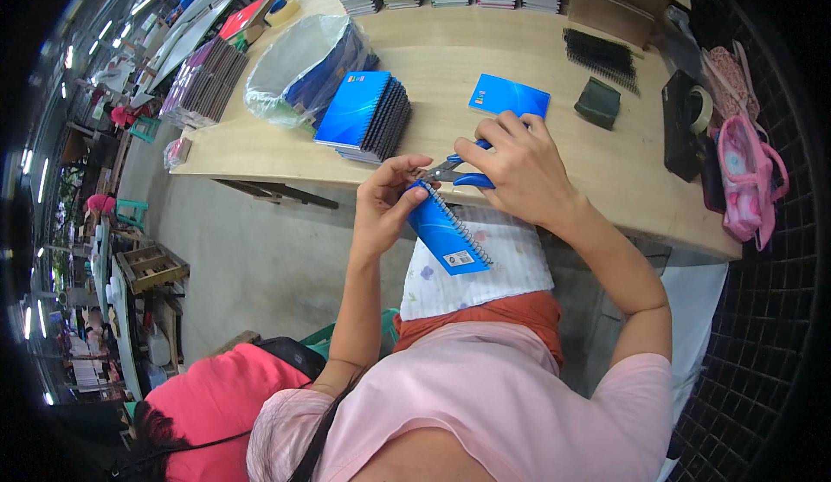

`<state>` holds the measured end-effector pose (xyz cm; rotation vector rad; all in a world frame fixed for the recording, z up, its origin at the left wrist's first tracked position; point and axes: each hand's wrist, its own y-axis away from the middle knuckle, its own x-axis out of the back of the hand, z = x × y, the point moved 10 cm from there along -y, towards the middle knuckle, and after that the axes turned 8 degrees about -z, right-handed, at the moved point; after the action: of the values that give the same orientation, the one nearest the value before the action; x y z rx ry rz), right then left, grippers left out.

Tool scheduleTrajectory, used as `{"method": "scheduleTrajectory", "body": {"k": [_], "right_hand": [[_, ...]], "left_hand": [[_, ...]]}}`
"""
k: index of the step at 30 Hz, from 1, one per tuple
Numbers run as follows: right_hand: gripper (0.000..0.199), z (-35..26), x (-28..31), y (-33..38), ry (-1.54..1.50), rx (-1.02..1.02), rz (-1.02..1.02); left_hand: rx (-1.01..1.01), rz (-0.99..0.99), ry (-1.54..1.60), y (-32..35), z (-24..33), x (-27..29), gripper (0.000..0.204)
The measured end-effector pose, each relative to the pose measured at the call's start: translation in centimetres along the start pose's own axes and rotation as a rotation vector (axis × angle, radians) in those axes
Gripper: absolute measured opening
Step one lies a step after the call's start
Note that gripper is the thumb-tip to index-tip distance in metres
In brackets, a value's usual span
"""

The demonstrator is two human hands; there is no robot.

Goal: The person assembles notebooks by manually inserting a metal coil into the punched holes of the paper stacks and then using pliers to trim and secure the ends of the coil.

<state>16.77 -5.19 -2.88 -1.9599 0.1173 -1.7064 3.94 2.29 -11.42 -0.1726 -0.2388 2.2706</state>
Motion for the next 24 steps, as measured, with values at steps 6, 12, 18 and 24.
{"method": "scheduleTrajectory", "body": {"k": [6, 12, 18, 24], "right_hand": [[0.034, 0.3, 0.1, 0.1, 0.026, 0.04, -0.028], [0.029, 0.3, 0.9, 0.1, 0.037, 0.059, -0.021], [0.024, 0.6, 0.2, 0.3, 0.045, 0.067, -0.051], [0.028, 1.9, -0.7, 1.1, -0.021, -0.009, -0.093]], "left_hand": [[0.022, -0.039, -0.015, -0.2, -0.2, -0.3, 0.037], [0.031, -0.051, 0.048, -0.3, 0.0, -0.8, 0.037], [0.033, -0.086, 0.034, -0.5, 0.0, -1.1, 0.036], [0.062, -0.025, 0.026, -0.5, -1.0, -0.7, 0.034]]}}
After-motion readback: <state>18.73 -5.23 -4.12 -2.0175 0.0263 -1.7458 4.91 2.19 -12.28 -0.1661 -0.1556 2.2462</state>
